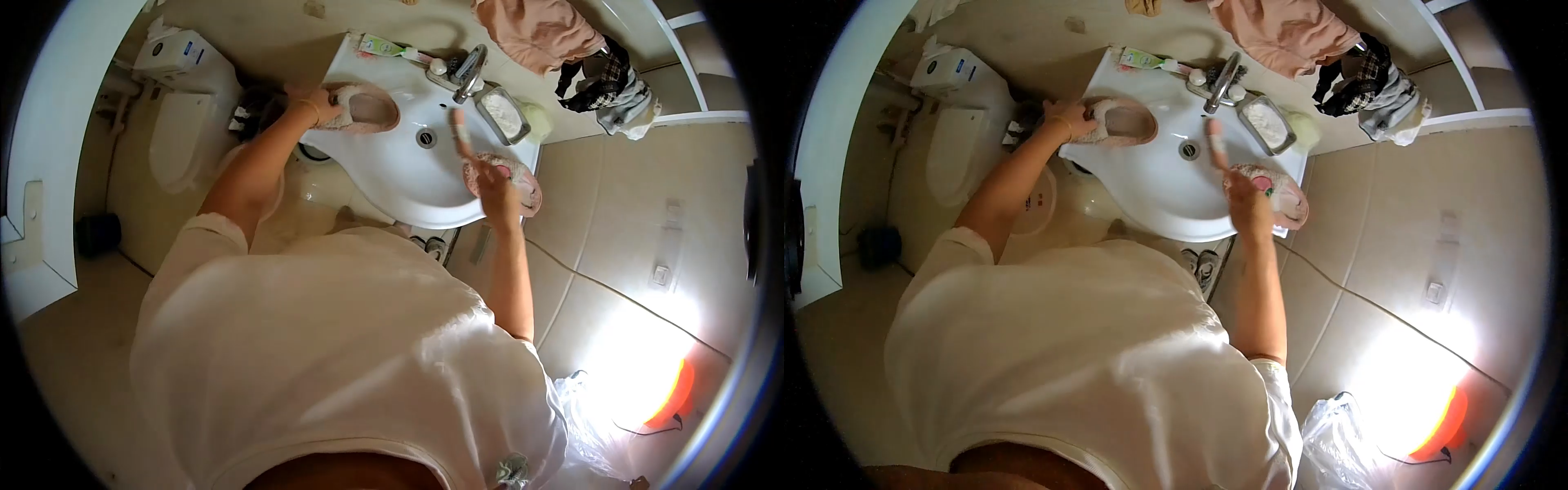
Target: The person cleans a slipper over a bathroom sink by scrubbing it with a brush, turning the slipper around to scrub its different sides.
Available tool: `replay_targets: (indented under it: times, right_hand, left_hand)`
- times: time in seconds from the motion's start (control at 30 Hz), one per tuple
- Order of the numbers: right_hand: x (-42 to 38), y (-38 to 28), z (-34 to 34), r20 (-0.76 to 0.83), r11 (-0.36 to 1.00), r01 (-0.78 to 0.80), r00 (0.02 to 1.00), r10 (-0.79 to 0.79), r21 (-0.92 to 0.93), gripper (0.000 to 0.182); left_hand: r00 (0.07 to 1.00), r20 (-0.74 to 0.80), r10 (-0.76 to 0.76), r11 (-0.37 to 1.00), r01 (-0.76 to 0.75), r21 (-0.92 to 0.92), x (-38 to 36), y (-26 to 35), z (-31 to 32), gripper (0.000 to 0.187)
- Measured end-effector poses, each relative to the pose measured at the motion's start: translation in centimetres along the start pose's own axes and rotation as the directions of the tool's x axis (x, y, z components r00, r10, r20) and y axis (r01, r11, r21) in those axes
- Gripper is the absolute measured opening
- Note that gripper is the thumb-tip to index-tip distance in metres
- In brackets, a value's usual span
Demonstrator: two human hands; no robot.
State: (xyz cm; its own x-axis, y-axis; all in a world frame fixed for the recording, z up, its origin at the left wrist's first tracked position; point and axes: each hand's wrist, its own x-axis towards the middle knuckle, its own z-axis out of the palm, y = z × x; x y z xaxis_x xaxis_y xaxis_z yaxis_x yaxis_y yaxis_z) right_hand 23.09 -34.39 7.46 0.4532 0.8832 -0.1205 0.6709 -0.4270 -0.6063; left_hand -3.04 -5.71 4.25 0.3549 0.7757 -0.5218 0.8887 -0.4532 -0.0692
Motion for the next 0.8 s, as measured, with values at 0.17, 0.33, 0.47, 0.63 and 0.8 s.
replay_targets:
  times: [0.17, 0.33, 0.47, 0.63, 0.8]
  right_hand:
    - [5.0, 2.1, -4.9, -0.148, 0.853, -0.271, 0.962, 0.229, -0.447, 0.031]
    - [11.1, 6.3, -4.1, -0.096, 0.846, -0.256, 0.966, 0.24, -0.467, 0.03]
    - [13.4, 8.7, -4.2, 0.04, 0.846, -0.198, 0.967, 0.25, -0.495, 0.03]
    - [8.7, 7.9, -3.5, -0.051, 0.973, -0.223, 0.974, 0.22, -0.058, 0.036]
    - [4.1, 0.0, 2.8, 0.43, 0.753, -0.341, 0.899, 0.085, 0.563, 0.031]
  left_hand:
    - [0.994, -0.093, -0.058, 0.998, 0.055, -0.034, -2.6, -1.0, 2.5, 0.058]
    - [0.994, 0.011, -0.112, 0.973, 0.112, -0.203, -4.5, -1.1, 4.3, 0.061]
    - [0.987, -0.102, -0.124, 0.951, 0.088, -0.298, -4.6, -1.3, 6.6, 0.07]
    - [0.971, -0.218, -0.097, 0.867, -0.025, -0.497, -6.1, -0.6, 8.0, 0.089]
    - [0.964, -0.252, 0.081, 0.911, -0.174, -0.373, -7.4, 0.8, 8.2, 0.106]
